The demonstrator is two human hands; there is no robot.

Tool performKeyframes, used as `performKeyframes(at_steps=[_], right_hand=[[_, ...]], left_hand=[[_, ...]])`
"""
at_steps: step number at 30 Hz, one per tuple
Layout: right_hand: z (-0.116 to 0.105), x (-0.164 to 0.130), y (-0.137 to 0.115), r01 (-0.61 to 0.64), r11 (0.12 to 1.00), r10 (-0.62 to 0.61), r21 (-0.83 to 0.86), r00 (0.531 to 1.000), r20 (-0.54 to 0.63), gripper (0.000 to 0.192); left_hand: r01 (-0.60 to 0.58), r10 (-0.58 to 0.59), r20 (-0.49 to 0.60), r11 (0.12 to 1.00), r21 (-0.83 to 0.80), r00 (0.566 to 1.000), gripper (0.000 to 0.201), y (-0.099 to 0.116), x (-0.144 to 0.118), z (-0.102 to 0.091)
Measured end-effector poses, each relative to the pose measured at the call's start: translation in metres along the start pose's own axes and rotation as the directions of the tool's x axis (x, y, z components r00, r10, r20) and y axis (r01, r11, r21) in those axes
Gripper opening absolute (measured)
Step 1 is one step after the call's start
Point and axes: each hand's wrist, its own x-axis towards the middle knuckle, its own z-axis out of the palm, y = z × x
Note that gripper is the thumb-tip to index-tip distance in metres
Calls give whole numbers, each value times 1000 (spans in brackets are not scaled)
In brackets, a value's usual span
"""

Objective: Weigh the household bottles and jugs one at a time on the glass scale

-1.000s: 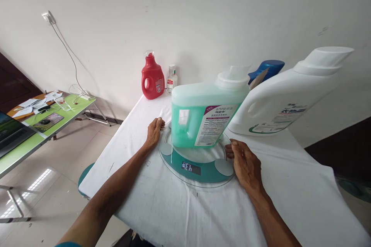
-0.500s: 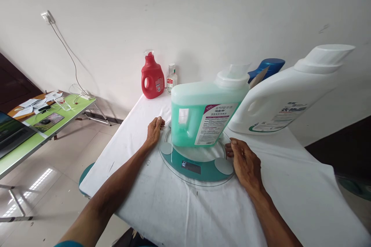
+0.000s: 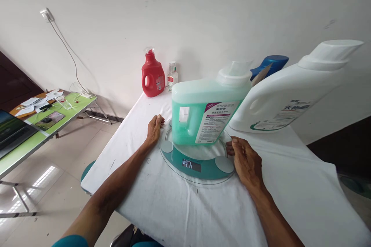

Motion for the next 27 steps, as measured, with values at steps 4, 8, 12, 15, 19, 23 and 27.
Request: performKeyframes(at_steps=[4,8,12,15,19,23,27], right_hand=[[0,0,-3,-13,1000,13,6,1000,-7,68],[0,-2,-8,-38,999,38,36,999,7,68],[-1,-4,-12,-44,997,43,70,999,16,65],[-2,-6,-13,-18,997,16,71,1000,24,64],[-3,-6,-11,-3,997,0,75,1000,29,65],[-3,-5,-9,0,995,-4,101,999,33,64],[-3,-5,-10,-10,996,7,91,999,34,66]], left_hand=[[-32,28,-90,998,-48,996,73,22,-1,-6],[-129,118,-100,986,-110,988,70,60,-6,-5],[-239,232,-70,964,-118,970,65,96,-18,9],[-307,300,-95,949,-74,949,61,113,-26,21],[-327,319,-131,944,-44,939,63,126,-31,28],[-342,327,-161,936,-79,931,66,135,-28,28],[-377,358,-151,918,-126,921,65,142,-27,29]])
